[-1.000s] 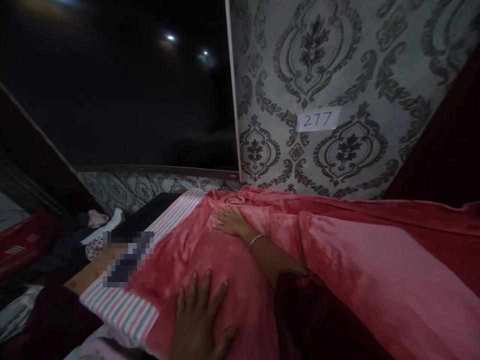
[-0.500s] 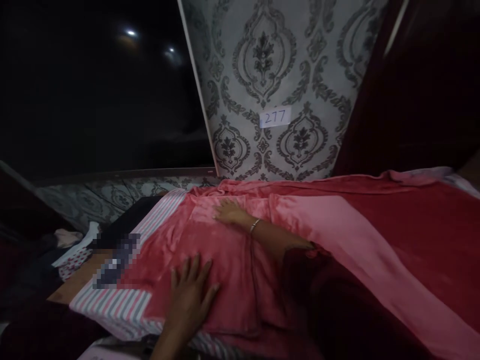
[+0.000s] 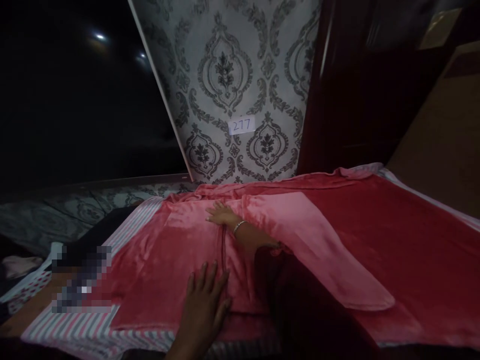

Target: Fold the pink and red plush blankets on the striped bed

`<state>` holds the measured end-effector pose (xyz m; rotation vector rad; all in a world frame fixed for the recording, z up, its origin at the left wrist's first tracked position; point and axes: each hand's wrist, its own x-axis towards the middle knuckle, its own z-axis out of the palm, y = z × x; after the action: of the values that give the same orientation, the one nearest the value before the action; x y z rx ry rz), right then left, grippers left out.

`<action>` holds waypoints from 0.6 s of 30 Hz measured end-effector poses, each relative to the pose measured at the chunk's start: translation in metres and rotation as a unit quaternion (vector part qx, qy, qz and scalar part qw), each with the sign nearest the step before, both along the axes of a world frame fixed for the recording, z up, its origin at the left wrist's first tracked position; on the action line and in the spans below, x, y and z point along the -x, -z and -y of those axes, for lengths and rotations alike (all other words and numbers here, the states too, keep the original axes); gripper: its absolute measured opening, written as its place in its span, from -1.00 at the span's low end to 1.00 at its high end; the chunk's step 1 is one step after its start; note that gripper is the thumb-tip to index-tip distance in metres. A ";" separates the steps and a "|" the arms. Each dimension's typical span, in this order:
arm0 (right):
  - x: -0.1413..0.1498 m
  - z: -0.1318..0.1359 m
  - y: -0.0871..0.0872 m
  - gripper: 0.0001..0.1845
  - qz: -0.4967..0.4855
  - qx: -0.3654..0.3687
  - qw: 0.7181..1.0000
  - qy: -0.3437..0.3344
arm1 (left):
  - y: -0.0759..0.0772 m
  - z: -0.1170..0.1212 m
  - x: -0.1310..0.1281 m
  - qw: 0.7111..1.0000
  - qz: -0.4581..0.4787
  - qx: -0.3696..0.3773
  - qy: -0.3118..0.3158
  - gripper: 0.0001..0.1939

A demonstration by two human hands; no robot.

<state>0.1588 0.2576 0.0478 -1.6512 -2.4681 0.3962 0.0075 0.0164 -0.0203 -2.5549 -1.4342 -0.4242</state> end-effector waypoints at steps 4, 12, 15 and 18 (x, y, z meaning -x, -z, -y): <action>-0.048 0.006 -0.013 -0.41 -0.026 -0.041 0.999 0.006 | -0.024 0.003 -0.028 0.998 0.049 0.007 0.031 -0.53; -0.148 0.029 0.003 -0.41 0.046 -0.060 0.989 0.124 | -0.059 -0.016 -0.127 0.980 0.067 0.118 0.145 -0.38; -0.149 0.020 0.022 -0.40 0.059 -0.051 0.991 0.107 | -0.035 -0.011 -0.128 0.977 0.065 0.160 0.121 -0.21; -0.146 0.007 0.035 -0.38 0.060 -0.057 0.992 0.094 | -0.012 0.000 -0.119 0.978 0.079 0.157 0.111 -0.19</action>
<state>0.3051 0.2508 0.0128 -1.8875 -2.3380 0.1353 0.1263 0.0168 -0.0088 -3.0140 -1.3642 -0.4777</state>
